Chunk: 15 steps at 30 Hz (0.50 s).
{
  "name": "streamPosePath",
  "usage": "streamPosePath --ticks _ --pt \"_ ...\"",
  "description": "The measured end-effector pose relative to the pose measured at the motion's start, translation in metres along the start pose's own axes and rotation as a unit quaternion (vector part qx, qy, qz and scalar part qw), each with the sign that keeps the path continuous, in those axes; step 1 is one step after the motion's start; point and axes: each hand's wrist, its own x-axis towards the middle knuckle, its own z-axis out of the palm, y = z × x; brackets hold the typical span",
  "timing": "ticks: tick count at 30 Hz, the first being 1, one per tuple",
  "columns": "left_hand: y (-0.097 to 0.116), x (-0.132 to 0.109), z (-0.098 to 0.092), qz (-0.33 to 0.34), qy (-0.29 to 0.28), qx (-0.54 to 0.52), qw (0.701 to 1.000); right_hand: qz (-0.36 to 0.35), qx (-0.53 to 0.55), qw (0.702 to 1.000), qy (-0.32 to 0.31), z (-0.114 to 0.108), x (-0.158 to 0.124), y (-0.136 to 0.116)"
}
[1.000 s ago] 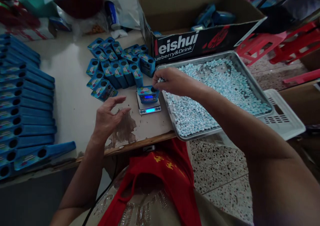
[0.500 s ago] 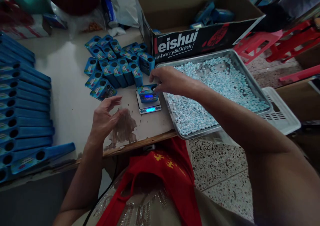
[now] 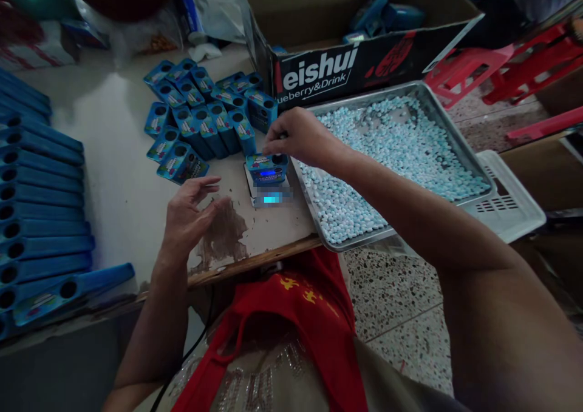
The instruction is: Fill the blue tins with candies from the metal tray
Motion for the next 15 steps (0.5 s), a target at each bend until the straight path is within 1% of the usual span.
streamPosePath --ticks 2,3,5,6,7,9,11,13,15 --pt "0.0 0.001 0.0 0.007 0.002 0.002 1.0 0.044 0.093 0.995 0.015 -0.001 -0.003 0.003" --pt "0.0 0.001 0.0 0.011 0.002 0.004 1.0 0.073 0.148 0.986 0.023 -0.005 -0.005 0.008" --pt "-0.001 0.002 0.001 0.013 -0.001 0.001 1.0 0.127 0.245 0.96 0.054 -0.016 -0.009 0.023" --pt "-0.002 0.001 0.001 0.01 -0.004 -0.002 1.0 0.146 0.275 0.947 0.077 -0.024 -0.012 0.034" --pt "-0.003 0.001 0.002 0.005 -0.007 -0.008 1.0 0.157 0.288 0.939 0.101 -0.032 -0.016 0.046" --pt "-0.006 0.0 0.003 -0.012 -0.008 -0.02 1.0 0.161 0.277 0.937 0.137 -0.045 -0.027 0.071" --pt "-0.009 0.0 0.005 -0.029 -0.003 -0.034 0.999 0.171 0.253 0.941 0.145 -0.052 -0.043 0.093" --pt "-0.012 0.0 0.007 -0.044 0.002 -0.047 0.998 0.21 0.248 0.934 0.146 -0.049 -0.058 0.105" --pt "-0.013 0.001 0.01 -0.058 0.002 -0.059 0.997 0.26 0.251 0.92 0.152 -0.04 -0.07 0.107"
